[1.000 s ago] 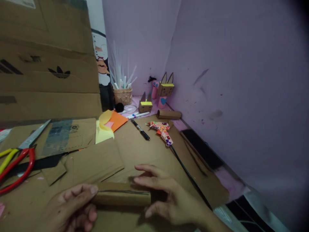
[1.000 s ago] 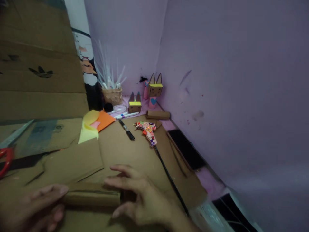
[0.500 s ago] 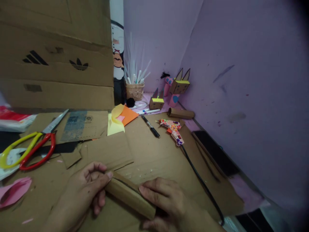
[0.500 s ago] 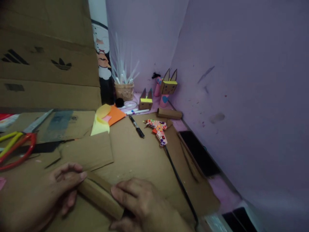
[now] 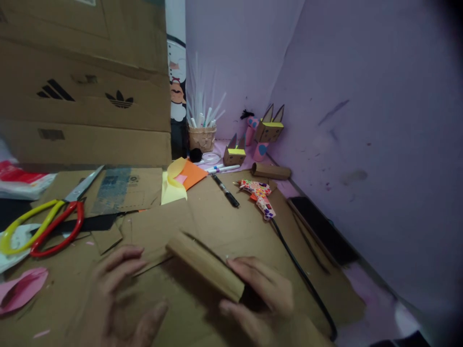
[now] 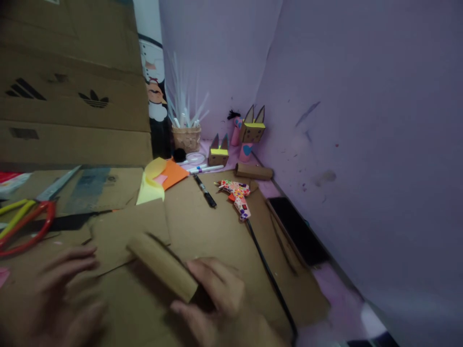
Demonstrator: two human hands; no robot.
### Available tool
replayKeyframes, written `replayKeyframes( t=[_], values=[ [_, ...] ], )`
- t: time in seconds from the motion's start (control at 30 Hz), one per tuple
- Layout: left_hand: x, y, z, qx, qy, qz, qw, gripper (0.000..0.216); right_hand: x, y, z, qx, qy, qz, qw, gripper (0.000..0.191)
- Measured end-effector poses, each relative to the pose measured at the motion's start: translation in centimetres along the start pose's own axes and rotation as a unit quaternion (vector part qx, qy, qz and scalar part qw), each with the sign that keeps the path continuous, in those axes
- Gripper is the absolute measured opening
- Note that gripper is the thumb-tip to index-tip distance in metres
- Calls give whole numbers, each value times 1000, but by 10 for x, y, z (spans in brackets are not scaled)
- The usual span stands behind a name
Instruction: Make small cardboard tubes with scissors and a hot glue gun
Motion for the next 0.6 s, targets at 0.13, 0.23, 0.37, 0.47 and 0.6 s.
replayKeyframes(
  t=[0.13, 0.23, 0.37, 0.47, 0.6],
  values=[
    [-46, -24, -8, 247, -230, -230, 913, 63, -3, -8, 5, 23, 43, -59, 997, 60],
    [-64, -7, -10, 262, -325, -302, 857, 60, -24, -10, 8, 47, 16, -93, 994, 66],
    [-71, 13, 1, 242, -320, -332, 854, 51, -48, -14, 10, 97, -23, -136, 986, 73],
    [-71, 15, 12, 227, -304, -335, 862, 53, -48, -15, 17, 105, -53, -62, 991, 71],
    [-66, 14, 19, 165, -326, -279, 888, 45, -20, 23, 47, -106, 40, 154, 982, 44]
  ],
)
Point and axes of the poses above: each hand's wrist, its own z-axis towards the middle knuckle, its own x-axis out of the back of the hand, y = z × x, the point moved 8 cm from there along z, towards the middle knuckle, and after that the axes turned 12 degrees about z, right-handed, at the moved point
